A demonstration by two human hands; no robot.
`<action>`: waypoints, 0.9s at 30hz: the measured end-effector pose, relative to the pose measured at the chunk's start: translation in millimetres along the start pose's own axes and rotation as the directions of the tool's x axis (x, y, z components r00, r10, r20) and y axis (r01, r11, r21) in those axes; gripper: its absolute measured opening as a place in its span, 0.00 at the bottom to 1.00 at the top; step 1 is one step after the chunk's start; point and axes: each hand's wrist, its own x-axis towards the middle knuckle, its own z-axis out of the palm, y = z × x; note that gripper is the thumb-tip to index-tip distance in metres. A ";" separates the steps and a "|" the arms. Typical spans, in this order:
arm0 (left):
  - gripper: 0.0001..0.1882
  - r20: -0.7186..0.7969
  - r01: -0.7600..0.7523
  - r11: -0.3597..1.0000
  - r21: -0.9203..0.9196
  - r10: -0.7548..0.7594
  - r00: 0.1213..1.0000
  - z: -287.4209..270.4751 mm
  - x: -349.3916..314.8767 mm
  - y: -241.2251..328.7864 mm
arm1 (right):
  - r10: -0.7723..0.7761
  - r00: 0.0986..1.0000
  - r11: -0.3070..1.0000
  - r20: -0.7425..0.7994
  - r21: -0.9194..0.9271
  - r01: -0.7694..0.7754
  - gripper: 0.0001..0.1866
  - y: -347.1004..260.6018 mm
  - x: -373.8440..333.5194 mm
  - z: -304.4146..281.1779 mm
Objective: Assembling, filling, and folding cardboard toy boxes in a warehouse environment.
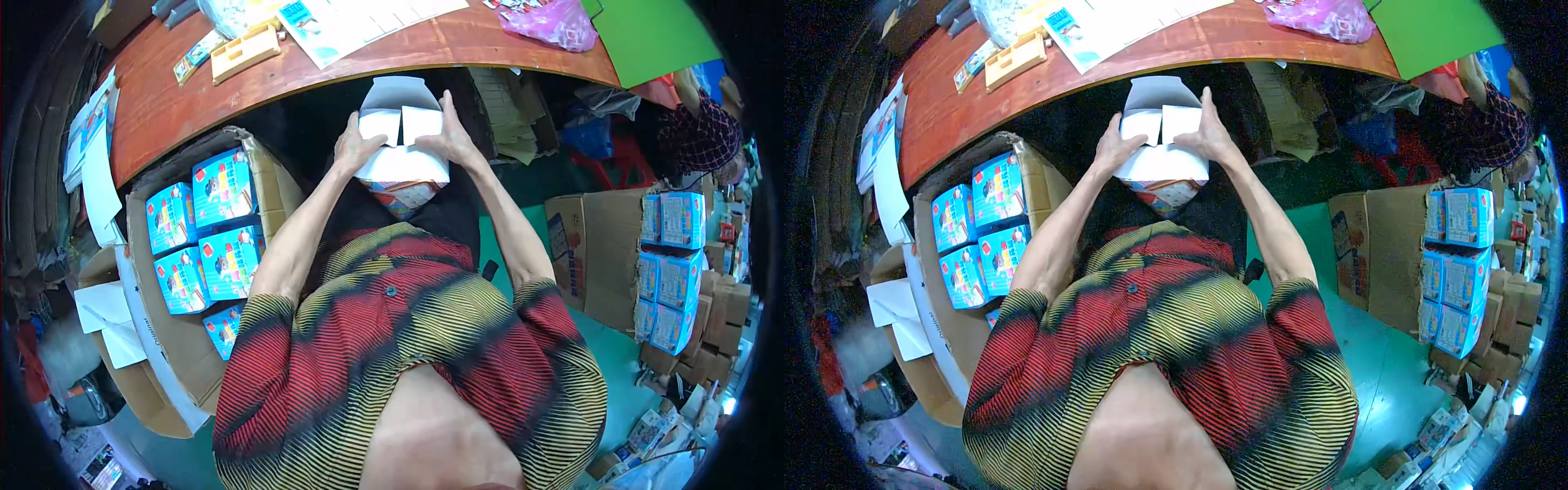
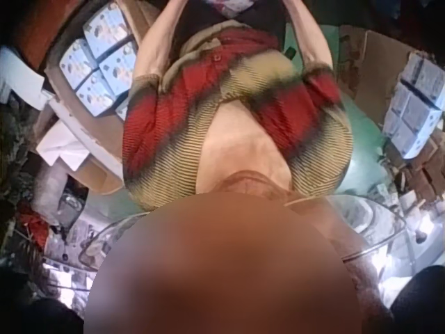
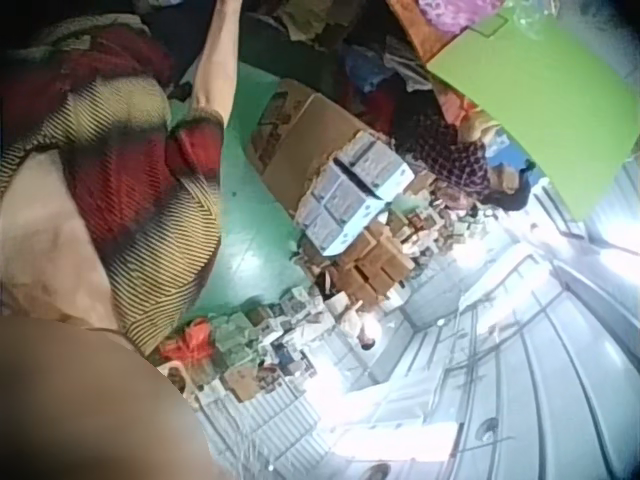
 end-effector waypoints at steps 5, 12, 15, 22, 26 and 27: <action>0.44 -0.047 -0.053 0.993 -0.102 0.048 0.998 5.1 -1.4 -13.1 | 0.007 0.983 0.996 0.183 -0.087 0.009 0.51 -2.9 1.7 -1.5; 0.41 -0.040 0.063 0.998 0.030 -0.062 0.997 1.2 -10.9 5.0 | -0.348 0.925 0.922 0.154 -0.121 0.367 0.29 5.7 -5.6 0.5; 0.40 -0.043 0.073 0.996 0.056 -0.071 0.997 0.0 -11.4 5.0 | -0.401 0.897 0.881 0.186 -0.191 0.433 0.22 6.0 -7.4 -2.2; 0.42 0.021 -0.093 0.992 -0.080 0.095 0.995 0.3 -0.7 -15.1 | -0.260 0.821 0.935 0.507 -0.081 0.346 0.13 -4.0 10.0 -17.9; 0.47 -0.029 0.026 0.978 -0.206 -0.033 0.999 7.4 1.2 -20.1 | -0.149 0.863 0.818 0.482 -0.431 0.382 0.19 -34.0 8.4 -6.7; 0.50 0.029 0.072 0.969 -0.238 -0.067 0.997 4.7 0.0 -18.2 | -0.187 0.876 0.820 0.445 -0.421 0.389 0.22 -29.6 7.5 -2.5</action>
